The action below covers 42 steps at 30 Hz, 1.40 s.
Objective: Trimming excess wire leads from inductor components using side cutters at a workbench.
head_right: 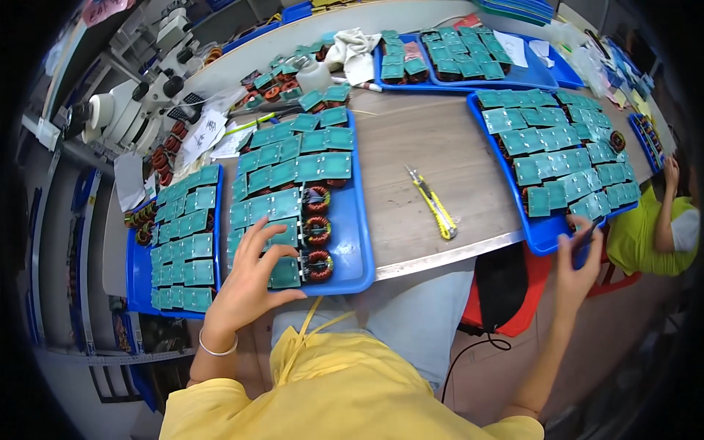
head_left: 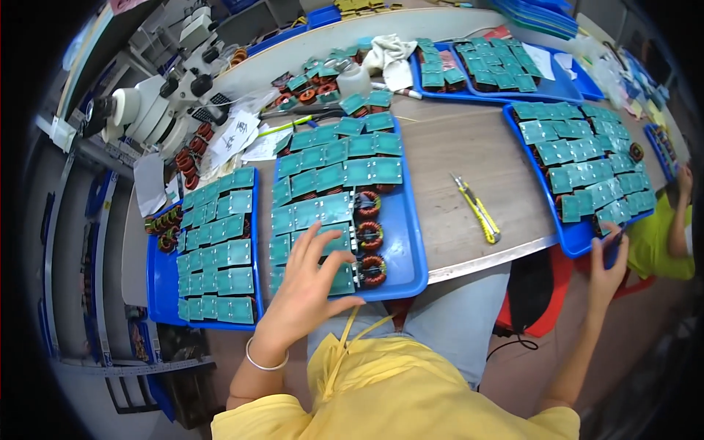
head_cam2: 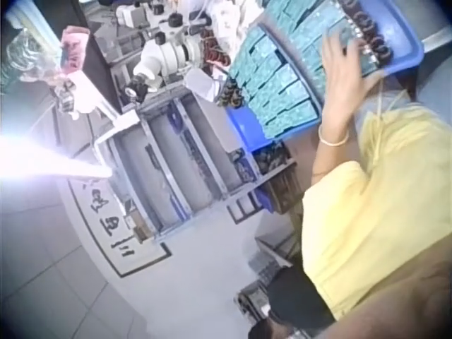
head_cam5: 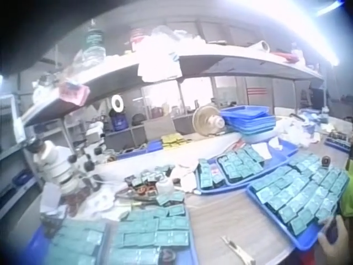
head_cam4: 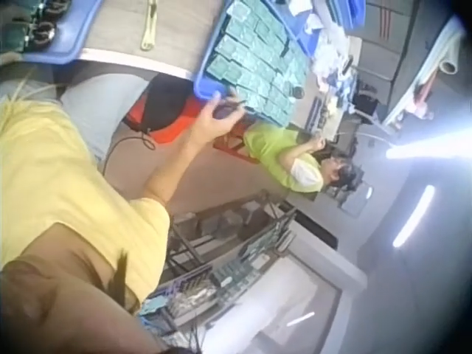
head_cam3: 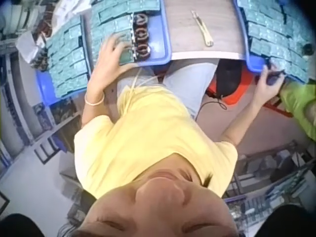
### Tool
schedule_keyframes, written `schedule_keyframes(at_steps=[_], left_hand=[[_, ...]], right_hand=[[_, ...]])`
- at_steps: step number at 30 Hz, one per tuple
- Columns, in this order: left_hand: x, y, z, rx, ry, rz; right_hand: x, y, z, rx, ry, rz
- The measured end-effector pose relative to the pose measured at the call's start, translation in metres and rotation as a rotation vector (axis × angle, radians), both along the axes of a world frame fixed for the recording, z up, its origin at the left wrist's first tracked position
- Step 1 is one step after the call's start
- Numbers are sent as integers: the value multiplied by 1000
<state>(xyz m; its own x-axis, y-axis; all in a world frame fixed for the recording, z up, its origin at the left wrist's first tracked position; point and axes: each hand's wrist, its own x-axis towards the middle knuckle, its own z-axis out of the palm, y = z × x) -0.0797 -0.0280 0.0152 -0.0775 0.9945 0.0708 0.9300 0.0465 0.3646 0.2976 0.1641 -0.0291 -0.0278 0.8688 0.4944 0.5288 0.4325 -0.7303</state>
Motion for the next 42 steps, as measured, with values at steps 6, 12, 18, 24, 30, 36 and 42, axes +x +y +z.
schedule_keyframes(at_steps=[6,12,18,24,30,36,42], left_hand=[[-6,-9,-22,72,108,31],[-10,-12,-32,147,-5,25],[-15,-29,-40,158,-36,94],[-10,-30,-35,218,-116,107],[3,-15,-39,337,-297,120],[18,-3,-55,292,-106,144],[16,0,-54,316,-118,145]], right_hand=[[-174,-100,8,-346,46,691],[-241,-104,-2,-132,-199,900],[-254,-108,-4,-28,-338,939],[-236,-95,-1,-145,-182,921],[-221,-86,19,-729,640,884],[-223,-89,15,-480,51,749],[-224,-99,3,-399,-221,717]])
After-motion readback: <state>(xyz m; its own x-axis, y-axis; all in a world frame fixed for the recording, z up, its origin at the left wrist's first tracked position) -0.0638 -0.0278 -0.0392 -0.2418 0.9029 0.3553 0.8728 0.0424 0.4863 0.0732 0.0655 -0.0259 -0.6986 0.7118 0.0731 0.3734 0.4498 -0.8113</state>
